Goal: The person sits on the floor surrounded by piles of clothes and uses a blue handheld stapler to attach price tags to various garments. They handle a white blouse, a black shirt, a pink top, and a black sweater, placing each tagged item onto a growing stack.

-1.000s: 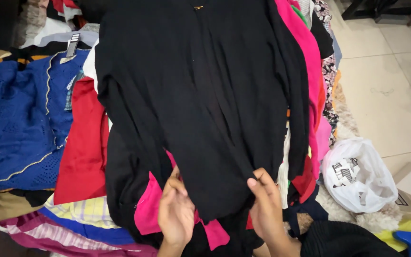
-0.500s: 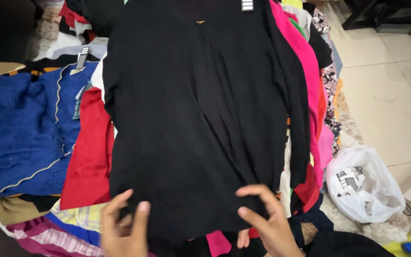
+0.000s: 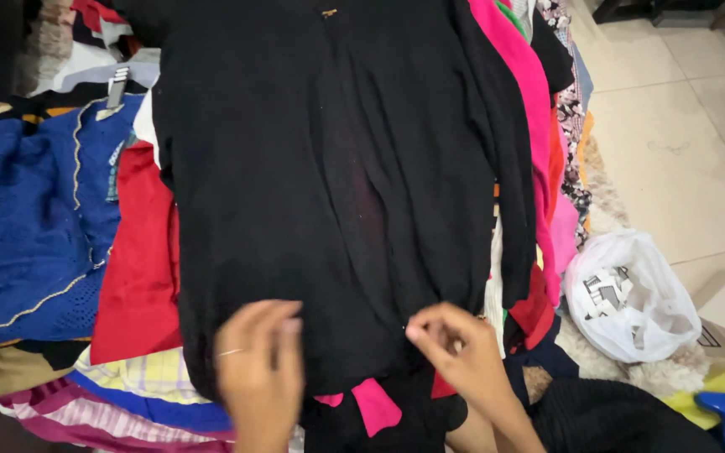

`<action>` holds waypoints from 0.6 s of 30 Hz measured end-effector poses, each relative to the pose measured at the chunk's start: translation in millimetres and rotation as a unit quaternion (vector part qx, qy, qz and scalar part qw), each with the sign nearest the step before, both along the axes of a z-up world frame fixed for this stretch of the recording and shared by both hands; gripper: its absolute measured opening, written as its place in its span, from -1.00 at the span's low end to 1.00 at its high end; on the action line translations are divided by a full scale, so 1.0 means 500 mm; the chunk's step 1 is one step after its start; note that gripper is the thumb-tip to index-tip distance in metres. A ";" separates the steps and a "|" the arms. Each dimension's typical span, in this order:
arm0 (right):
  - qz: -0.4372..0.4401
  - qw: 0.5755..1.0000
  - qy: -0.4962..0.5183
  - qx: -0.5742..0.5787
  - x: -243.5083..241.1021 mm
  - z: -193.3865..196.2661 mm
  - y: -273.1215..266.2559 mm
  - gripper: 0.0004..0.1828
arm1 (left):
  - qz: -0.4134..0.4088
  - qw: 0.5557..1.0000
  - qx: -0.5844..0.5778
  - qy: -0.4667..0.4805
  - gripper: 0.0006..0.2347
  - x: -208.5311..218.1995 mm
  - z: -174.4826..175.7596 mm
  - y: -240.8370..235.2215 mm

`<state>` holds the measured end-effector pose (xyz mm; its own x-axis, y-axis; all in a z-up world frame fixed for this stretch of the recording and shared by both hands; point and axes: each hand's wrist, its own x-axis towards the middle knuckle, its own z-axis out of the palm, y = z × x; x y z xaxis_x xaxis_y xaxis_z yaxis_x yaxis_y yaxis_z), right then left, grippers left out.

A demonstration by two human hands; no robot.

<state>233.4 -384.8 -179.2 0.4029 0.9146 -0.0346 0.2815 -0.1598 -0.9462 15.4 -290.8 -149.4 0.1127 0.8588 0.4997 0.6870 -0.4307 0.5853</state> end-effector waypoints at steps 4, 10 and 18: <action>-0.056 0.991 -0.117 0.009 -0.012 -0.021 0.031 -0.61 | -0.240 0.969 -0.062 0.020 -0.66 0.089 -0.030 -0.029; -0.121 0.986 -0.112 0.009 -0.007 -0.055 0.036 -0.56 | -0.255 0.950 -0.085 0.158 -0.44 0.124 -0.105 -0.038; -0.151 0.984 -0.079 0.056 -0.009 -0.039 0.020 -0.92 | -0.243 0.968 -0.055 -0.003 -0.84 0.111 -0.056 -0.052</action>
<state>228.8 -374.9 -198.5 0.6492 0.7469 0.1441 0.3813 -0.1556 -0.9113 70.8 -316.7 -177.5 0.5148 0.7528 0.4102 0.4145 -0.6375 0.6495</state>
